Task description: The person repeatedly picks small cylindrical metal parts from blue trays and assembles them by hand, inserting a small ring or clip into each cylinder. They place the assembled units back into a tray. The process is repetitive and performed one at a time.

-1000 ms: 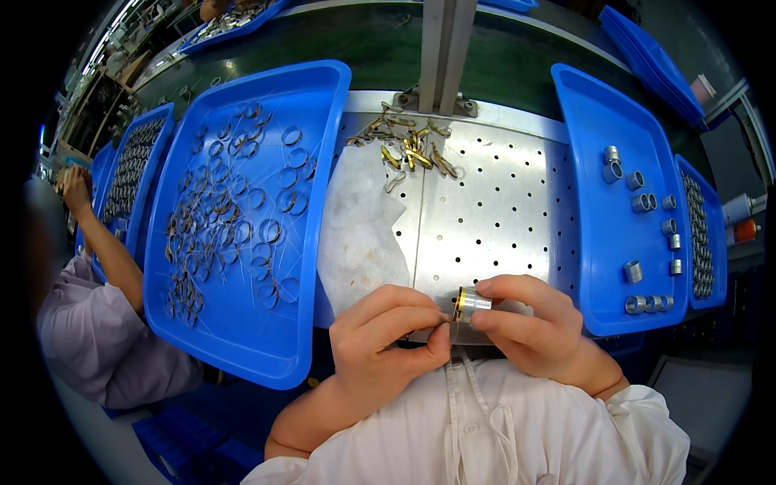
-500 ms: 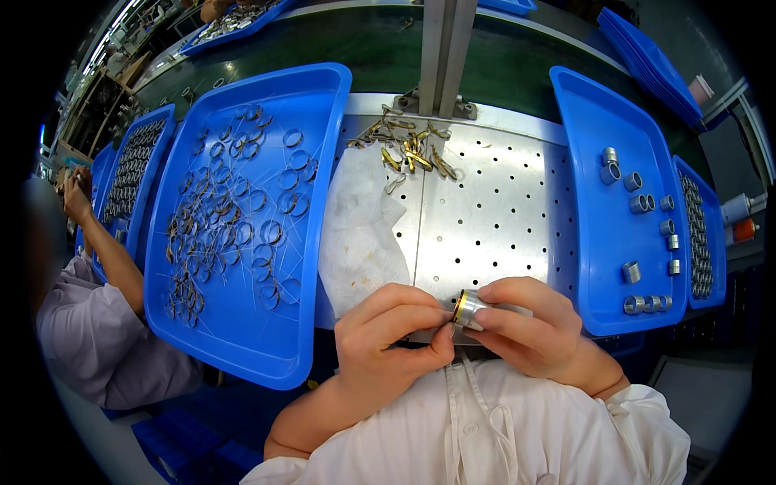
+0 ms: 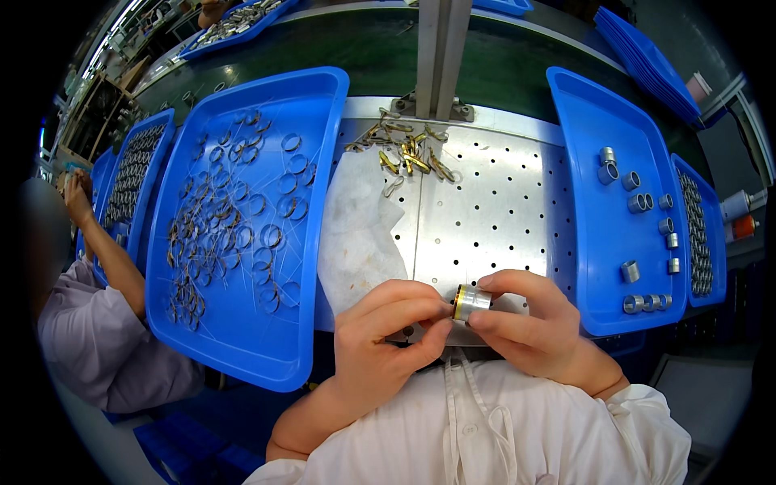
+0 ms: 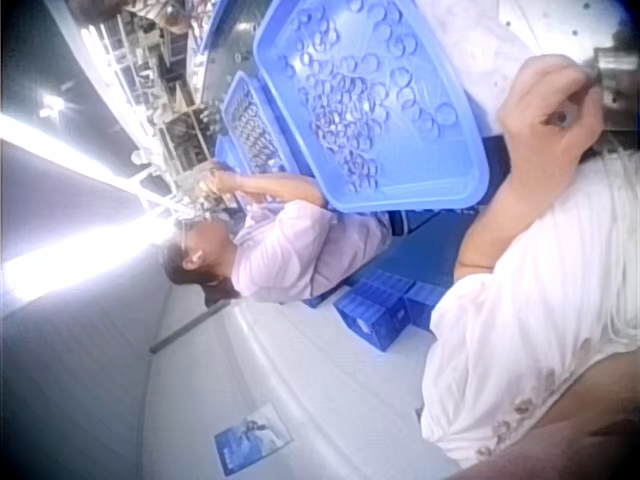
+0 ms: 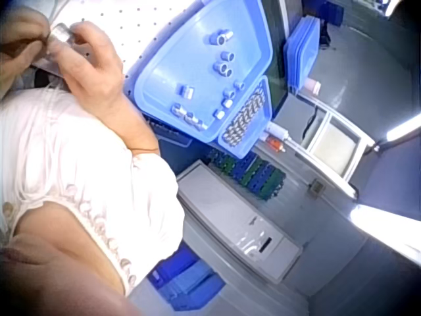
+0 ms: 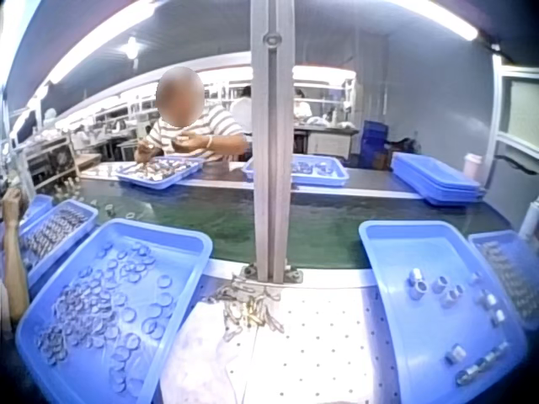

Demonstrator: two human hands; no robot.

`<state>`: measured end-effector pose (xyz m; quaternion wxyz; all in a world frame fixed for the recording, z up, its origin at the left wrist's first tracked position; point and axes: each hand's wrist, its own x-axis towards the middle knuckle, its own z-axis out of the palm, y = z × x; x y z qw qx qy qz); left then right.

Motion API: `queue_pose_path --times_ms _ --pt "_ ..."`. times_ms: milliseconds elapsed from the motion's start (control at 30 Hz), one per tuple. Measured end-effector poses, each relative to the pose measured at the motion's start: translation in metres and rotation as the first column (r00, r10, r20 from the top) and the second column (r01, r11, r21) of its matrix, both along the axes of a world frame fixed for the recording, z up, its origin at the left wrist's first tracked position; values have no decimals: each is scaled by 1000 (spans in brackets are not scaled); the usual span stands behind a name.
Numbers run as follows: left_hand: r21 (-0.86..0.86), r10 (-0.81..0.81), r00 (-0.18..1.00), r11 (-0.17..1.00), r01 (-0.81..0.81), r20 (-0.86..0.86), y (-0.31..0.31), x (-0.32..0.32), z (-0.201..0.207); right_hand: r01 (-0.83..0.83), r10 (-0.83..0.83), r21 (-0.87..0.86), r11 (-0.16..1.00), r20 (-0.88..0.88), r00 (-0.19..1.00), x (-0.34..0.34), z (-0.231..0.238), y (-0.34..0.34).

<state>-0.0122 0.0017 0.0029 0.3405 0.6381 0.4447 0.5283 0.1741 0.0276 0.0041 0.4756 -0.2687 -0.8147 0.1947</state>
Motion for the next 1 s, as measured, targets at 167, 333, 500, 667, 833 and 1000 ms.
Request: queue_pose_path --times_ms 167,333,500,667,833,1000 --pt "-18 36 999 999 -36 19 -3 2 -1 -97 92 94 991 52 994 2 1 6" --pt "67 68 995 996 -64 -70 -4 4 0 2 -3 -78 997 -22 1000 -3 -2 -1" --pt "85 81 990 994 -72 -116 -2 4 0 12 -10 -52 999 47 999 0 -2 -2" --pt "-34 50 999 998 -49 19 -2 4 2 -55 52 63 997 50 997 1 -1 4" --pt "-78 -8 999 997 12 51 -3 2 -2 -25 25 36 999 9 1000 0 1 2" --pt "-96 4 996 995 5 85 -3 3 0 24 -23 -15 1000 39 999 0 -1 -1"
